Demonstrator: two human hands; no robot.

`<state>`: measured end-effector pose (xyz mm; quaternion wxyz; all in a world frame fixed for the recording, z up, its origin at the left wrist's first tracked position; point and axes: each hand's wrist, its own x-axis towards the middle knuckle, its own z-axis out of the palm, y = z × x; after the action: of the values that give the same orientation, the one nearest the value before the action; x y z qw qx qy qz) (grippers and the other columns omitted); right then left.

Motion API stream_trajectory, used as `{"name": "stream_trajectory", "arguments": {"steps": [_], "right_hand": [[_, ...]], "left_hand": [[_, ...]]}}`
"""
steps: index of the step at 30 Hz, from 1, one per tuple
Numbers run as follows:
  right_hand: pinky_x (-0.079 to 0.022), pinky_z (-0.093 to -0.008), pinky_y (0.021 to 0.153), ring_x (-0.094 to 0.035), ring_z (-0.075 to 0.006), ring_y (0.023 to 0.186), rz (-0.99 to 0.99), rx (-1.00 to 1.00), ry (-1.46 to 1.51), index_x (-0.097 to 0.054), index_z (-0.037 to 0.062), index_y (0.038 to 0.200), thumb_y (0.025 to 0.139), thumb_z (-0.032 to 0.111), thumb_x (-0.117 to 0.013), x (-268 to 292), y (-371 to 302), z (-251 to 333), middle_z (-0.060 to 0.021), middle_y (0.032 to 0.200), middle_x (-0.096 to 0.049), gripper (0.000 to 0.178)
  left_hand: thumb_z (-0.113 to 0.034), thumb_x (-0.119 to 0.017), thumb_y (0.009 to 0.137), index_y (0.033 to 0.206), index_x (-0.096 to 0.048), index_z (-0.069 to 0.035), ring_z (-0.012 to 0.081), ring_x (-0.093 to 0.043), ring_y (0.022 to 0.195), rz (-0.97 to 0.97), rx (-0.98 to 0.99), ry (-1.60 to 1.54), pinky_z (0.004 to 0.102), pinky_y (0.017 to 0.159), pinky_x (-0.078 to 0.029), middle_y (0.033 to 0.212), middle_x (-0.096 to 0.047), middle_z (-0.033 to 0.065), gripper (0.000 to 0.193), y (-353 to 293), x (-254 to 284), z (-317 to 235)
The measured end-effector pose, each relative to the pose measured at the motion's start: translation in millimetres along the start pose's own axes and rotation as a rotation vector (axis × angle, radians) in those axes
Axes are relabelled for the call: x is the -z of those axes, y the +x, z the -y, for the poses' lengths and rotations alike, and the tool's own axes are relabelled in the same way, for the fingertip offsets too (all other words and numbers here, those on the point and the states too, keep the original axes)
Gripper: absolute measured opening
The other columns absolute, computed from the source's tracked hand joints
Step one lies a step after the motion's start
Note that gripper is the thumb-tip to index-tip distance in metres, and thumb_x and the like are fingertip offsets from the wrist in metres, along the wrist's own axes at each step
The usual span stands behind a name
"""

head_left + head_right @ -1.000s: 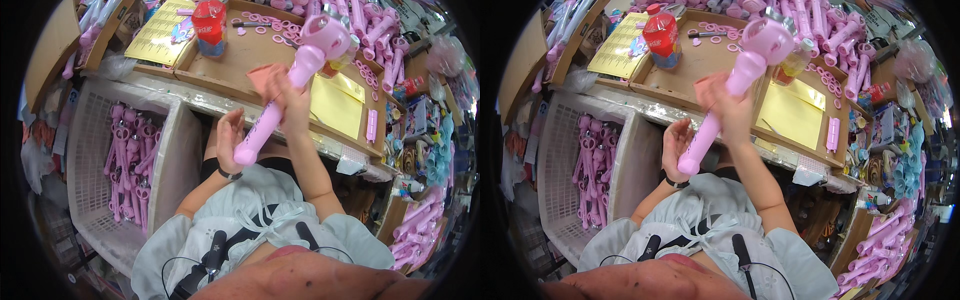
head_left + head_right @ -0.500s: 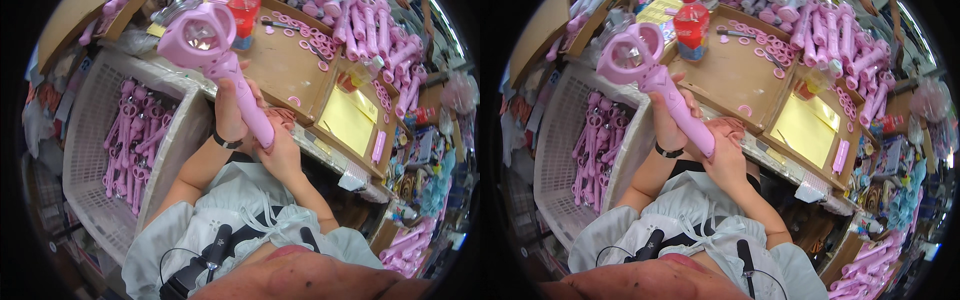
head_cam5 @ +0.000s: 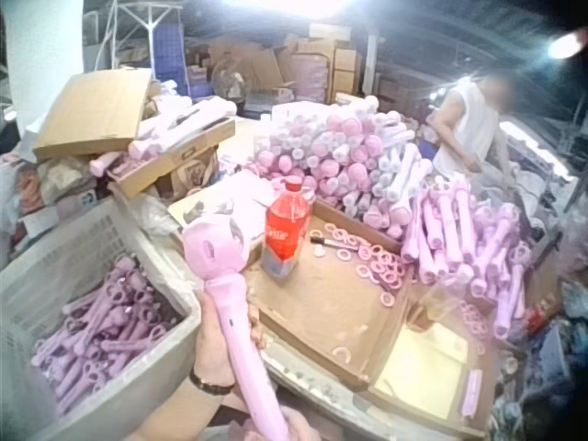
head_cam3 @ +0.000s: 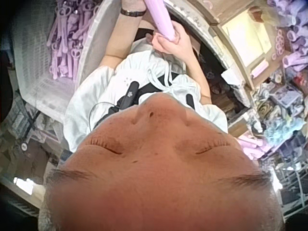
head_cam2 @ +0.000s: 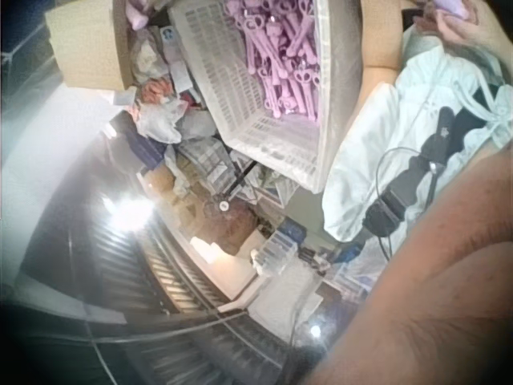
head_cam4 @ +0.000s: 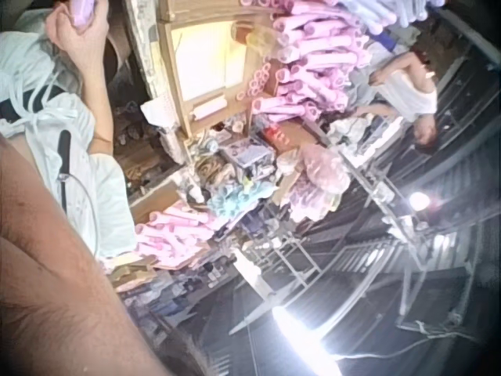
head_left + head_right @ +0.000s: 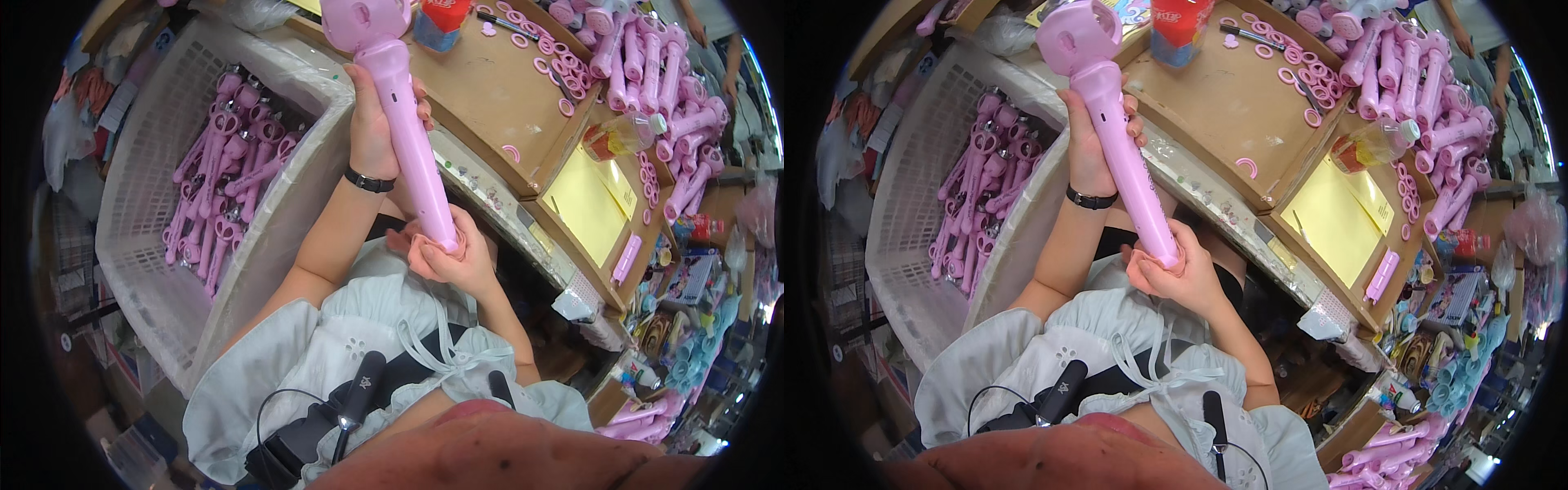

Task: The person assembles pink light sticks by attaching a clear plastic top, wiping the surface with a cloth, inserting a small metal piece, and affixing a decorative wing sticker. The person handles multiple light sticks one at a time, placing finished units into a nearby bin.

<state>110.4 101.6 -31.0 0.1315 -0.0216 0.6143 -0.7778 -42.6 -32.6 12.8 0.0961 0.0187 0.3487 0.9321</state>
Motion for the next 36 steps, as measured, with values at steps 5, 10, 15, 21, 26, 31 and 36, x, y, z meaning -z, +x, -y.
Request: {"name": "stream_trajectory", "arguments": {"steps": [5,10,15,21,26,31,36], "right_hand": [[-0.045,-0.0271,0.082,-0.057,-0.0129,0.091,0.045,-0.007,0.215,-0.043,-0.0031,0.120,0.083,0.013,-0.062,-1.2,-1.2,-7.0,-0.0083,0.100,-0.059,0.045],[-0.046,-0.0231,0.072,-0.058,-0.0106,0.081,0.056,-0.341,0.398,-0.056,-0.0011,0.106,0.092,0.028,-0.051,15.4,4.2,-22.5,-0.0064,0.093,-0.061,0.033],[-0.048,-0.0258,0.064,-0.058,-0.0138,0.073,-0.689,-0.244,0.560,-0.056,0.0018,0.103,0.095,0.038,-0.044,30.4,8.9,12.2,-0.0031,0.086,-0.059,0.039],[-0.041,-0.0291,0.080,-0.051,-0.0182,0.086,-0.718,0.677,-0.132,-0.051,0.0006,0.109,0.098,0.040,-0.034,24.6,32.3,36.6,-0.0068,0.094,-0.051,0.044],[-0.040,-0.0333,0.090,-0.048,-0.0235,0.110,-0.832,0.780,-1.018,-0.040,-0.0005,0.129,0.095,0.033,-0.043,31.1,74.4,56.4,-0.0167,0.131,-0.037,0.048],[-0.043,-0.0275,0.087,-0.054,-0.0196,0.105,-0.566,0.538,0.141,-0.038,-0.0024,0.130,0.092,0.034,-0.049,38.0,93.3,80.5,-0.0142,0.120,-0.048,0.054],[-0.045,-0.0260,0.083,-0.054,-0.0155,0.098,-0.373,0.296,0.199,-0.046,0.0030,0.113,0.091,0.044,-0.047,50.6,73.5,71.2,-0.0077,0.108,-0.055,0.046]], "left_hand": [[-0.076,-0.032,0.078,0.087,-0.051,-0.006,0.0130,-0.054,0.059,0.024,0.027,-0.071,0.0277,0.054,-0.046,0.076,-0.054,0.0038,0.074,-0.4,8.7,5.6],[-0.073,-0.032,0.081,0.090,-0.051,-0.005,0.0133,-0.053,0.056,0.066,0.105,-0.136,0.0276,0.053,-0.046,0.076,-0.055,0.0045,0.071,2.4,9.2,6.4],[-0.065,-0.036,0.086,0.103,-0.050,-0.006,0.0113,-0.055,0.050,0.174,0.246,0.131,0.0240,0.044,-0.045,0.076,-0.059,0.0070,0.062,-1.2,19.2,-9.7],[-0.046,-0.050,0.089,0.110,-0.047,-0.003,0.0107,-0.056,0.055,0.277,0.379,0.456,0.0222,0.046,-0.045,0.084,-0.060,0.0069,0.048,-27.9,13.3,10.7],[-0.015,-0.064,0.080,0.121,-0.044,-0.002,0.0112,-0.060,0.063,0.304,0.327,0.796,0.0245,0.055,-0.048,0.087,-0.061,0.0072,0.047,-52.4,5.3,27.9],[-0.013,-0.064,0.082,0.119,-0.045,-0.002,0.0069,-0.054,0.060,0.330,-0.290,1.180,0.0222,0.053,-0.046,0.083,-0.059,0.0038,0.043,-66.7,7.3,32.7],[-0.023,-0.066,0.082,0.111,-0.047,-0.003,0.0176,-0.060,0.064,0.385,0.531,0.617,0.0290,0.058,-0.049,0.084,-0.062,0.0123,0.040,-61.6,18.8,21.3]]}}
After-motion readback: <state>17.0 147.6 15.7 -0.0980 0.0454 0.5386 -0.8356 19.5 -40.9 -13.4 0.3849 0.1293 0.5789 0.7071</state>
